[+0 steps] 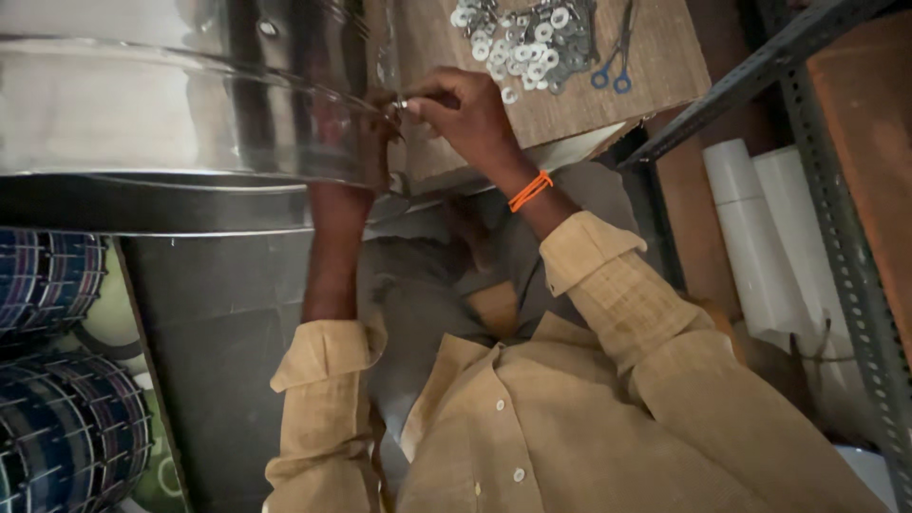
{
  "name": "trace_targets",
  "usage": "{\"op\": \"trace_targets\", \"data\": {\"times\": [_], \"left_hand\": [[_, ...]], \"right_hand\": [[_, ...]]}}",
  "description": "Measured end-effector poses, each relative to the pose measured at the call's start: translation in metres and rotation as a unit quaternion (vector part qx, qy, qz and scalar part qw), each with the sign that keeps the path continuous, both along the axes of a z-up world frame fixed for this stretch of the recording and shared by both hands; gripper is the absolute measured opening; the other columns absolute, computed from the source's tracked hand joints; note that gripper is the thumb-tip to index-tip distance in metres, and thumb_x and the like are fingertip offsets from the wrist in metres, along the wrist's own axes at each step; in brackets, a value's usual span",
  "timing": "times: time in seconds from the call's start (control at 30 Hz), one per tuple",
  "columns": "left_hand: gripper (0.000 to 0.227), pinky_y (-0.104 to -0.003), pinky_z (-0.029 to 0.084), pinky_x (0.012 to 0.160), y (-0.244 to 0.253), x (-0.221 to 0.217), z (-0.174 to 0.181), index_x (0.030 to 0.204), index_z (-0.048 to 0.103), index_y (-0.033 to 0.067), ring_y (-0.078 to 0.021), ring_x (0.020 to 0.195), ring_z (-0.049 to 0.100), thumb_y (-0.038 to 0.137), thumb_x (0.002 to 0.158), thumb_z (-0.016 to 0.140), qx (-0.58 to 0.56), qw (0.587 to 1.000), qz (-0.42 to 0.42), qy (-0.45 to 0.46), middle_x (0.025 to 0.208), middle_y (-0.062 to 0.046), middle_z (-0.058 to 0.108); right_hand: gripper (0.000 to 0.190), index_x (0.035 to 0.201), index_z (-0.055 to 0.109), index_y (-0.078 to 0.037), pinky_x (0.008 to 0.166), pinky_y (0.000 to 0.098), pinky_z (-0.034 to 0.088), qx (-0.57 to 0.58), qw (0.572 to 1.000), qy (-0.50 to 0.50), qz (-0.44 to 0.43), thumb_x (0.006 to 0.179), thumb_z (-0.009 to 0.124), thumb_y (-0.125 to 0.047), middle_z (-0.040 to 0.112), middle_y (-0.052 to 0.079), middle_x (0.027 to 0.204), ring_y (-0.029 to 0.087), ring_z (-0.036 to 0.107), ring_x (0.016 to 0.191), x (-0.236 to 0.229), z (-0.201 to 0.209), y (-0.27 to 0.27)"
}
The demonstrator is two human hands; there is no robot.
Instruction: The person sits on the floor and assembles a large cylindrical metal container by hand. They pick up washers and bolts from a pile on a wooden board and insert them into pre-drilled holes along the container's seam, tightening them to secure the structure.
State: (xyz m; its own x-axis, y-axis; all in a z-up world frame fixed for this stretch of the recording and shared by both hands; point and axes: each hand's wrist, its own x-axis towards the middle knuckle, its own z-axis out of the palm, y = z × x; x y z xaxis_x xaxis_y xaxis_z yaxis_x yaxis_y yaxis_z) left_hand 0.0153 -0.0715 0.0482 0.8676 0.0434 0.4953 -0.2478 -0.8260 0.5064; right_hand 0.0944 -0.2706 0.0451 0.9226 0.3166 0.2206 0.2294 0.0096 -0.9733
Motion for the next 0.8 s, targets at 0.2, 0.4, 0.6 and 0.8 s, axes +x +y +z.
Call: {"op": "trace_targets", "data": {"times": [0.2, 0.4, 0.6, 0.8], "left_hand": [[0.036, -0.044, 0.053, 0.088, -0.013, 0.026, 0.026, 0.122, 0.066, 0.0087, -0.0283, 0.101, 0.067, 0.018, 0.087, 0.068, -0.161, 0.976, -0.066, 0.133, 0.111, -0.01, 0.072], [0.041, -0.05, 0.049, 0.1, 0.004, 0.025, 0.013, 0.104, 0.066, 0.016, -0.031, 0.11, 0.066, 0.019, 0.065, 0.077, 0.271, 0.957, -0.068, -0.08, 0.116, -0.008, 0.071], [0.018, -0.037, 0.057, 0.08, -0.005, 0.026, 0.001, 0.117, 0.07, 0.014, -0.0213, 0.096, 0.068, 0.017, 0.1, 0.064, -0.25, 0.962, -0.005, 0.111, 0.111, -0.01, 0.068], [0.024, -0.039, 0.053, 0.082, 0.001, 0.018, -0.002, 0.123, 0.068, 0.0096, -0.0236, 0.095, 0.067, 0.011, 0.1, 0.063, -0.089, 0.995, -0.017, 0.046, 0.106, -0.011, 0.069]], "right_hand": [[0.013, 0.099, 0.074, -0.001, 0.058, 0.0245, 0.054, -0.04, 0.999, -0.025, -0.016, 0.093, 0.077, -0.011, 0.073, 0.003, 0.081, 0.006, 0.066, 0.067, 0.001, 0.005, 0.0], [0.013, 0.1, 0.072, -0.001, 0.06, 0.0245, 0.057, -0.006, 1.0, 0.028, 0.007, 0.092, 0.074, -0.01, 0.075, 0.003, 0.08, 0.006, 0.071, 0.069, 0.002, 0.01, 0.007], [0.013, 0.102, 0.074, -0.001, 0.06, 0.0249, 0.058, -0.005, 1.0, 0.006, 0.004, 0.093, 0.073, -0.01, 0.075, 0.005, 0.08, 0.007, 0.072, 0.069, -0.002, 0.015, 0.013], [0.015, 0.102, 0.075, -0.001, 0.061, 0.0262, 0.057, -0.037, 0.999, 0.011, -0.01, 0.093, 0.073, -0.012, 0.076, 0.006, 0.079, 0.008, 0.072, 0.068, -0.007, 0.031, 0.018]]}}
